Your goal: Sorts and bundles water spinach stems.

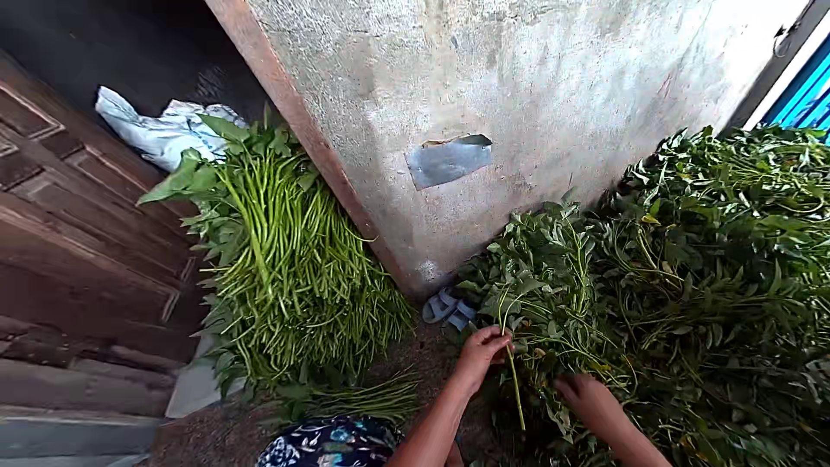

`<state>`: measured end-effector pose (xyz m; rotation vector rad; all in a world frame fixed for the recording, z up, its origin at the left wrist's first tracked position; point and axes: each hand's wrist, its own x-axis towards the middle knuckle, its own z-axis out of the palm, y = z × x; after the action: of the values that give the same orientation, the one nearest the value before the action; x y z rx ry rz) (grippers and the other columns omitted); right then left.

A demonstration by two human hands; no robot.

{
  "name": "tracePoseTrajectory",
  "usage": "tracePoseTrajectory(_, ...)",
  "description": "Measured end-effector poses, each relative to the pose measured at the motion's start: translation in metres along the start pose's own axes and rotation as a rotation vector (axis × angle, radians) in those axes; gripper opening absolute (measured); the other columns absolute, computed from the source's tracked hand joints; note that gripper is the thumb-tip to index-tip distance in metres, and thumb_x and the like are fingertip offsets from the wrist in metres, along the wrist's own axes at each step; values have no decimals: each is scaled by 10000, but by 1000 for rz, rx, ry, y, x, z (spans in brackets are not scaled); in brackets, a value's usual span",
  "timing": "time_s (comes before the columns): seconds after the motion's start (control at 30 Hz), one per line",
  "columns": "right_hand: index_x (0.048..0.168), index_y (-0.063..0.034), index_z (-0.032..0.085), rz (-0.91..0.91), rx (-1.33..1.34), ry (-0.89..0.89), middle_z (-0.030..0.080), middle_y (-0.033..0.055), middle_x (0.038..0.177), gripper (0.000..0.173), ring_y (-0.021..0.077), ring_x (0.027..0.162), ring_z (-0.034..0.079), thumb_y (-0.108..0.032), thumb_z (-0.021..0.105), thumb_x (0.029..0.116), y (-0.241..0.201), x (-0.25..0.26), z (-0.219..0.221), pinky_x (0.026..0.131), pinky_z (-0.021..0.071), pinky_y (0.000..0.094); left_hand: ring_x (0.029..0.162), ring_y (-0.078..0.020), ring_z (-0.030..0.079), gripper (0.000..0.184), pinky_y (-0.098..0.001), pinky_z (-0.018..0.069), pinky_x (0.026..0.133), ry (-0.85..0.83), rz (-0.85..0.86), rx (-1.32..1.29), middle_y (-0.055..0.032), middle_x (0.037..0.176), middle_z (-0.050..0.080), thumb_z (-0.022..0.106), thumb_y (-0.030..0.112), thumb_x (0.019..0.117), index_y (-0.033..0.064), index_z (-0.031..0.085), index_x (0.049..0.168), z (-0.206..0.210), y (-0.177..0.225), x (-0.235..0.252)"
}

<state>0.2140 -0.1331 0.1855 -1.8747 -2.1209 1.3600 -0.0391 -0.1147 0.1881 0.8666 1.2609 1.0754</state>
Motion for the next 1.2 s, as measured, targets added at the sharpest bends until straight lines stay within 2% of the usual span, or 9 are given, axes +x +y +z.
tracePoseTrajectory(0.2, 1186, 13, 630, 48, 1330, 68, 693, 96, 950, 310, 165, 808, 662, -246, 479, 1105, -85, 51, 39, 713, 566, 337, 826, -161, 698, 151, -303, 586, 726, -7, 29, -22, -93, 976, 733, 631, 58, 988, -22, 669, 1111, 0, -11, -24)
tracePoseTrajectory(0.3, 1138, -22, 558, 55, 1594, 21, 680, 86, 897, 252, 186, 802, 683, -211, 391, 1128, -89, 53, 55, 729, 587, 350, 786, -177, 695, 144, -314, 589, 702, 206, 37, -48, -116, 931, 726, 636, 52, 991, -49, 663, 1090, -15, -20, -23)
tracePoseTrajectory(0.4, 1084, -16, 553, -104, 1216, -192, 608, 37, 798, 206, 153, 739, 636, -149, 398, 1110, -63, 49, 60, 786, 572, 338, 723, -160, 674, 135, -288, 572, 667, 454, 4, -95, -115, 866, 709, 640, 46, 996, -56, 635, 1084, -34, -19, -14)
tracePoseTrajectory(0.5, 1396, -35, 580, -84, 254, -342, 653, 163, 1318, 393, 288, 1196, 646, -250, 555, 1068, -25, 53, 17, 1049, 502, 498, 683, -152, 654, 144, -281, 559, 635, 628, -53, -138, -116, 838, 679, 611, 52, 1016, -51, 581, 1112, -55, -14, -5)
tracePoseTrajectory(0.63, 1357, -40, 618, 108, -104, 243, 591, 253, 1374, 389, 422, 1269, 587, -221, 594, 1013, 39, 98, -23, 1063, 471, 590, 532, -119, 560, 203, -247, 488, 489, 598, -159, -229, -98, 814, 620, 368, 96, 1111, -20, 435, 1263, -44, -13, -1)
tracePoseTrajectory(0.77, 1326, -50, 659, 122, -272, 185, 574, 251, 1407, 384, 432, 1367, 498, -257, 640, 1002, 69, 143, -13, 1116, 429, 582, 415, -58, 360, 187, -186, 316, 371, 562, -281, -360, -23, 697, 518, 435, 158, 1096, 24, 550, 1154, -30, -15, 7)
tracePoseTrajectory(0.9, 1240, -41, 695, -5, -212, 4, 685, 213, 1247, 345, 391, 1226, 622, -288, 640, 1004, 51, 129, -43, 1062, 469, 592, 379, -51, 368, 311, -183, 344, 344, 545, -303, -691, 5, 633, 495, 379, 289, 1104, 44, 564, 1055, -21, 0, 5)
tracePoseTrajectory(1.0, 1194, -1, 654, -141, 235, -104, 692, 134, 1065, 323, 227, 950, 679, -251, 677, 991, 30, 87, -72, 889, 561, 422, 382, -35, 368, 213, -159, 341, 348, 490, -299, -716, -3, 653, 520, 395, 195, 1086, 71, 507, 954, 0, 6, -6)
tracePoseTrajectory(1.2, 1136, -21, 609, -286, 702, -68, 700, 70, 950, 249, 160, 734, 682, -172, 687, 954, -5, 32, -14, 658, 595, 333, 514, -63, 444, 155, -197, 384, 463, 371, -92, -376, -63, 833, 610, 518, 2, 1016, -24, 566, 1161, 31, 2, -16)
